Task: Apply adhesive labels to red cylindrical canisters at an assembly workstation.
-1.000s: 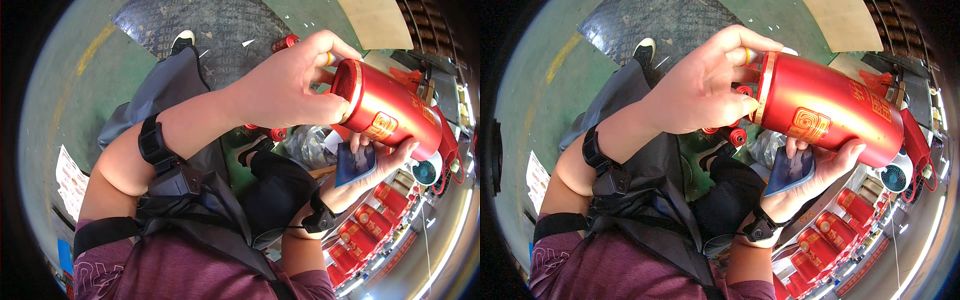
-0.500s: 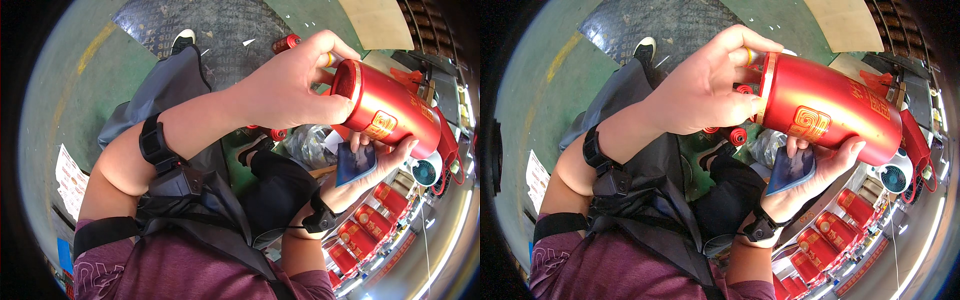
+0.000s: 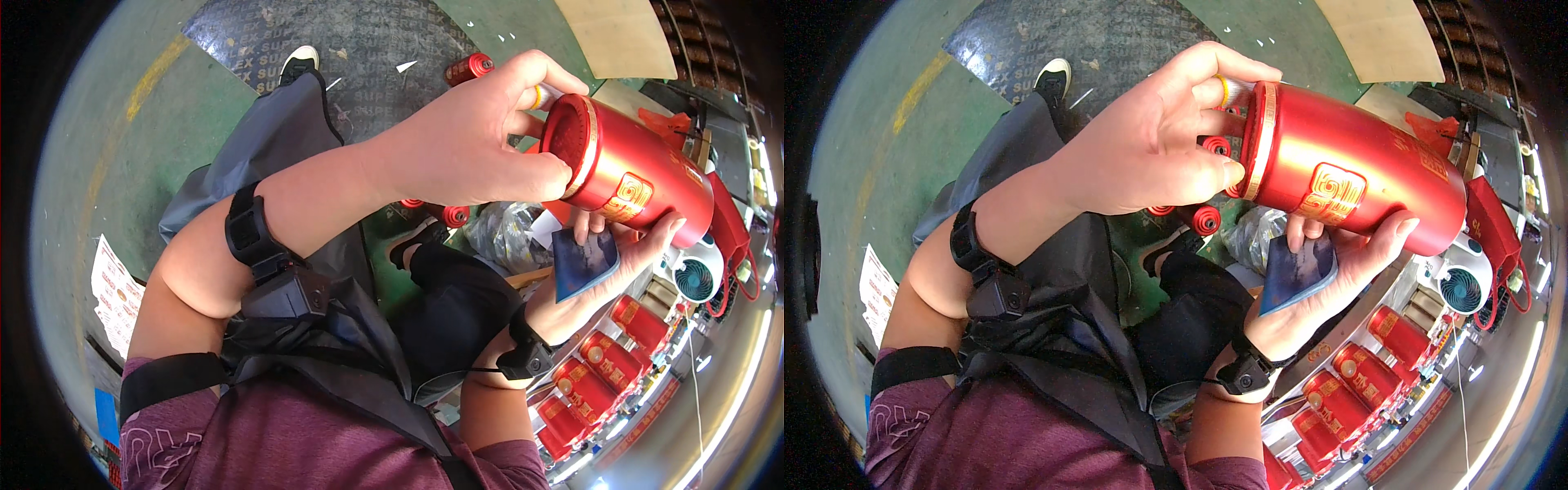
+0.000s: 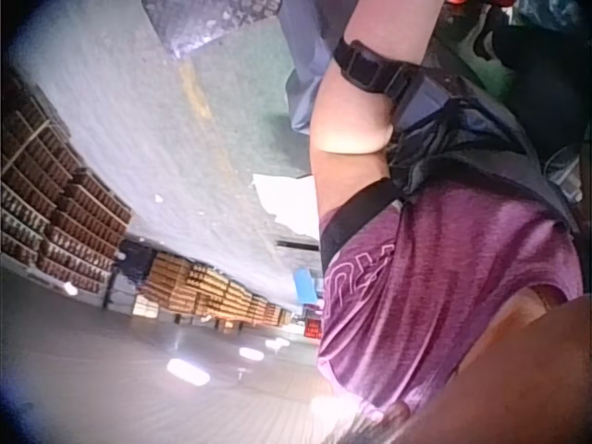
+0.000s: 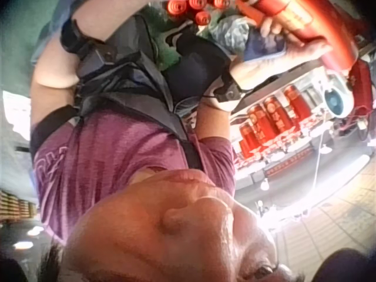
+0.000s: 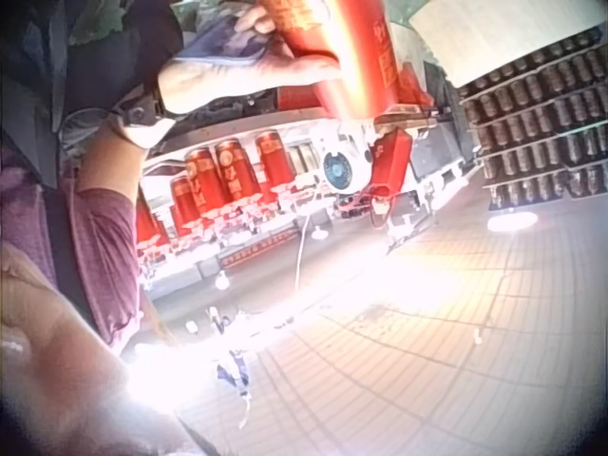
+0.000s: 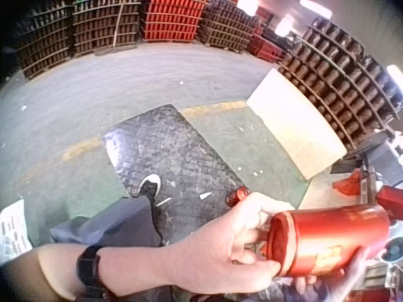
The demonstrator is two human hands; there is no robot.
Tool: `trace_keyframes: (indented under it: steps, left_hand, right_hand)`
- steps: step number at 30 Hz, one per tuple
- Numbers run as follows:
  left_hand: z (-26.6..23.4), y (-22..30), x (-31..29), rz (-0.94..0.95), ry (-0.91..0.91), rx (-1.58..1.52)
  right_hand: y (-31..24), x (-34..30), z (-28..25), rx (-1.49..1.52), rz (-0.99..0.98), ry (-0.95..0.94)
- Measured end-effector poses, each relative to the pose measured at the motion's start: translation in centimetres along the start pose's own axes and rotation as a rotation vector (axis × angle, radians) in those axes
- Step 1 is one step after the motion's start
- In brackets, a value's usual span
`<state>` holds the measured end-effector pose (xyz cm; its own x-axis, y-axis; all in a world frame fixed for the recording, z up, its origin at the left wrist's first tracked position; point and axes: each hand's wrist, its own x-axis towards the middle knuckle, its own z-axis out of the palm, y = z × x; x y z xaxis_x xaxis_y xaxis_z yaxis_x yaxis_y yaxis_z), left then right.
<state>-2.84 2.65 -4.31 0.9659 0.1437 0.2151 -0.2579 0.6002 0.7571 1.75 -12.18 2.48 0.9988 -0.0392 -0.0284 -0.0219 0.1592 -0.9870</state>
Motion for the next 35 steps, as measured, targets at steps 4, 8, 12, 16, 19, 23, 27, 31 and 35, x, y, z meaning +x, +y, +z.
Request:
trace_keyframes:
  steps: [4, 8, 12, 16, 19, 23, 27, 31, 35]
  left_hand:
    - [0.0, 0.3, 0.0, -0.032, 0.024, 0.043]
    - [0.0, 0.3, 0.0, -0.045, 0.03, 0.025]
    - [0.2, 0.0, -0.1, -0.011, 0.001, -0.028]
    - [0.2, 0.3, -0.2, -0.02, -0.044, -0.069]
    - [0.4, 0.9, -0.3, -0.043, -0.053, -0.095]
    - [0.4, 1.0, -0.3, -0.032, -0.043, -0.065]
    - [0.5, 1.0, -0.2, -0.007, -0.03, -0.025]
    - [0.6, 0.7, -0.2, 0.051, -0.027, 0.003]
    - [0.5, 0.6, -0.2, 0.073, -0.041, 0.004]
  right_hand:
    - [0.2, 0.2, -0.5, 0.013, -0.007, -0.027]
    - [0.4, 0.5, -1.2, 0.046, -0.003, -0.065]
    - [0.3, 0.3, -1.4, 0.031, 0.002, -0.034]
    - [0.1, 0.3, -1.1, 0.092, 0.037, 0.053]
    - [0.1, 0.5, -1.9, 0.111, 0.042, -0.025]
    - [0.2, 0.8, -2.2, 0.156, 0.053, -0.071]
    - [0.5, 0.9, -2.3, 0.131, 0.012, -0.076]
    - [0.5, 0.8, -2.1, 0.177, 0.054, -0.037]
    - [0.4, 1.2, -3.0, 0.213, 0.135, -0.106]
